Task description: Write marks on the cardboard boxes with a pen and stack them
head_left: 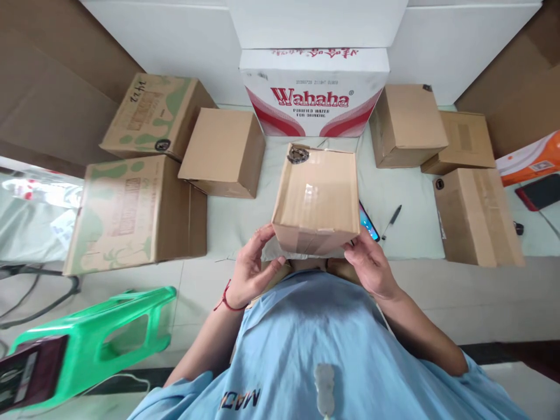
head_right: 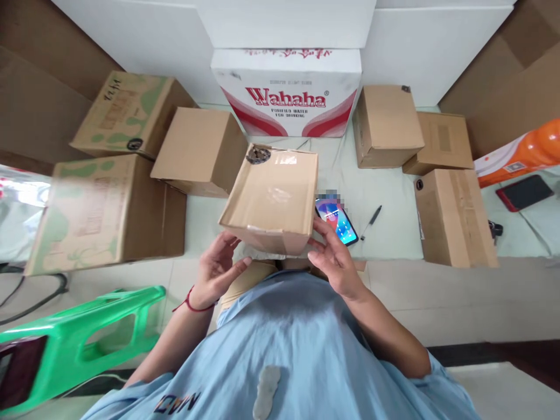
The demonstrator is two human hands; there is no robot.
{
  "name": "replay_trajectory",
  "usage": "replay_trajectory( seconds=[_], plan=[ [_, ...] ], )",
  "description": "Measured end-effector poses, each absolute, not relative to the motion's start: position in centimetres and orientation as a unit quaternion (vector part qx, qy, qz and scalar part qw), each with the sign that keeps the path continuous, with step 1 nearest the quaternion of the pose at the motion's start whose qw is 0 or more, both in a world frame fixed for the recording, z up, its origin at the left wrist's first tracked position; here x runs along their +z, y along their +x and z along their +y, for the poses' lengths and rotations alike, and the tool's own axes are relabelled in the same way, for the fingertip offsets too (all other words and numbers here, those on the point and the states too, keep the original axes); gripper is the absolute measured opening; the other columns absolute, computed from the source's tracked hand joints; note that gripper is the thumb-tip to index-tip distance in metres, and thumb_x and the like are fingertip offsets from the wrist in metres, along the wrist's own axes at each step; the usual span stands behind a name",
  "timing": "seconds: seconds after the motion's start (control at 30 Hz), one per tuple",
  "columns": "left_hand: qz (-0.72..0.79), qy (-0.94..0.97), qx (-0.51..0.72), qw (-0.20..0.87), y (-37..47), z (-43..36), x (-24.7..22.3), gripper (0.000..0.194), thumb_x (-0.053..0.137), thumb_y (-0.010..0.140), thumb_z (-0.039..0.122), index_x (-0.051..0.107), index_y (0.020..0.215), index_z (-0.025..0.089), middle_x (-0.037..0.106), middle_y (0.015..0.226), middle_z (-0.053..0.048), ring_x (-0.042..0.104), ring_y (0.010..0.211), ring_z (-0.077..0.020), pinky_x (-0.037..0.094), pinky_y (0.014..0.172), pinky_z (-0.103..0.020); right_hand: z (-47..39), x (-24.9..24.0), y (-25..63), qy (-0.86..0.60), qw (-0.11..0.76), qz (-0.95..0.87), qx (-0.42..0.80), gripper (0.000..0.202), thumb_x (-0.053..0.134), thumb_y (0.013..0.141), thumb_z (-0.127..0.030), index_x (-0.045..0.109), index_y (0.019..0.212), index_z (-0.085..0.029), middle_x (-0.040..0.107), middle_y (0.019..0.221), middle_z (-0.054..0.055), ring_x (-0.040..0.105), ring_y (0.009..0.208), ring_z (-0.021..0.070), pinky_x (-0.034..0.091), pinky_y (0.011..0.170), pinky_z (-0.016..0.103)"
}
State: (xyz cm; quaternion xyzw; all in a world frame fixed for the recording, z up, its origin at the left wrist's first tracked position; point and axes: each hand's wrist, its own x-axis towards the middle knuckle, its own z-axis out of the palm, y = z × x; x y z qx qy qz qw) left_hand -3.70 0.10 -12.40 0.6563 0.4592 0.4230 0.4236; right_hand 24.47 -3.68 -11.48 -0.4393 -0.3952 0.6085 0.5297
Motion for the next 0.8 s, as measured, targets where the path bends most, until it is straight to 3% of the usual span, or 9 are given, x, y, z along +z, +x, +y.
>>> replay_trajectory(
  seconds=[0.1, 0.23, 0.43, 0.5, 0.57, 0.6, 0.7, 0.8],
  plan=[
    [0.416, 0.676, 0.439, 0.422, -3.3, 0.0, -11.5, 0.061, 0.076, 0.099, 0.031, 0.062, 0.158, 0.031, 0.063, 0.162, -0.014, 0.057, 0.156, -0.0360, 0.049, 0.131, -0.058, -3.9, -12.1, 24.4, -0.426, 0.539, -0.348, 0.638, 0.052, 0.073, 0.096, -0.063, 0.069, 0.142, -0.038, 0.066, 0.158, 0.005, 0.060, 0.150, 0.0335, 0.059, 0.116, 0.059],
    [0.364, 0.776, 0.419, 0.300, -2.5, 0.1, -9.5, 0.073, 0.073, 0.096, 0.013, 0.057, 0.163, 0.038, 0.064, 0.162, -0.009, 0.059, 0.154, -0.0348, 0.051, 0.128, -0.062, -3.8, -12.3, 24.5, -0.403, 0.545, -0.227, 0.699, 0.071, 0.051, 0.097, -0.085, 0.062, 0.151, -0.040, 0.065, 0.161, 0.007, 0.064, 0.145, 0.0379, 0.064, 0.102, 0.068],
    [0.343, 0.792, 0.417, 0.285, -1.3, 0.1, -8.2, 0.060, 0.061, 0.100, 0.008, 0.068, 0.152, 0.036, 0.074, 0.151, -0.008, 0.065, 0.149, -0.0330, 0.054, 0.125, -0.065, -3.9, -12.5, 25.2, -0.394, 0.554, -0.180, 0.711, 0.068, 0.049, 0.097, -0.082, 0.064, 0.151, -0.042, 0.064, 0.163, 0.004, 0.057, 0.154, 0.0381, 0.060, 0.109, 0.071],
    [0.361, 0.768, 0.425, 0.316, -1.3, -0.2, -8.1, 0.047, 0.065, 0.101, 0.013, 0.074, 0.142, 0.034, 0.075, 0.147, -0.009, 0.068, 0.145, -0.0336, 0.053, 0.126, -0.065, -4.4, -12.7, 25.5, -0.413, 0.567, -0.222, 0.677, 0.064, 0.055, 0.096, -0.080, 0.069, 0.146, -0.042, 0.068, 0.158, 0.003, 0.059, 0.152, 0.0378, 0.057, 0.115, 0.068],
    [0.376, 0.712, 0.444, 0.393, -1.3, -0.7, -8.1, 0.035, 0.069, 0.104, 0.030, 0.074, 0.139, 0.034, 0.073, 0.149, -0.009, 0.066, 0.147, -0.0353, 0.053, 0.127, -0.064, -4.8, -12.6, 25.9, -0.430, 0.566, -0.287, 0.642, 0.062, 0.063, 0.094, -0.078, 0.070, 0.145, -0.043, 0.069, 0.157, 0.002, 0.060, 0.152, 0.0373, 0.053, 0.122, 0.064],
    [0.379, 0.671, 0.457, 0.444, -1.4, -0.9, -8.1, 0.038, 0.068, 0.106, 0.044, 0.072, 0.143, 0.034, 0.071, 0.153, -0.010, 0.063, 0.149, -0.0365, 0.053, 0.126, -0.063, -4.9, -12.3, 26.2, -0.436, 0.553, -0.336, 0.626, 0.064, 0.067, 0.094, -0.075, 0.068, 0.149, -0.043, 0.066, 0.161, 0.001, 0.058, 0.155, 0.0366, 0.050, 0.126, 0.063],
    [0.399, 0.555, 0.473, 0.555, -1.6, -1.1, -8.5, 0.073, 0.058, 0.099, 0.081, 0.061, 0.155, 0.035, 0.063, 0.162, -0.010, 0.058, 0.154, -0.0398, 0.058, 0.122, -0.058, -4.7, -10.6, 26.8, -0.437, 0.474, -0.540, 0.541, 0.075, 0.076, 0.097, -0.059, 0.051, 0.166, -0.046, 0.042, 0.181, -0.002, 0.037, 0.169, 0.0350, 0.032, 0.139, 0.062],
    [0.456, 0.514, 0.437, 0.580, -2.5, -0.7, -9.9, 0.079, 0.073, 0.093, 0.075, 0.058, 0.157, 0.031, 0.063, 0.163, -0.011, 0.061, 0.151, -0.0402, 0.061, 0.120, -0.053, -4.0, -9.0, 26.7, -0.422, 0.403, -0.697, 0.417, 0.088, 0.078, 0.099, -0.043, 0.033, 0.175, -0.048, 0.022, 0.188, -0.003, 0.022, 0.175, 0.0347, 0.020, 0.142, 0.066]
  ],
)
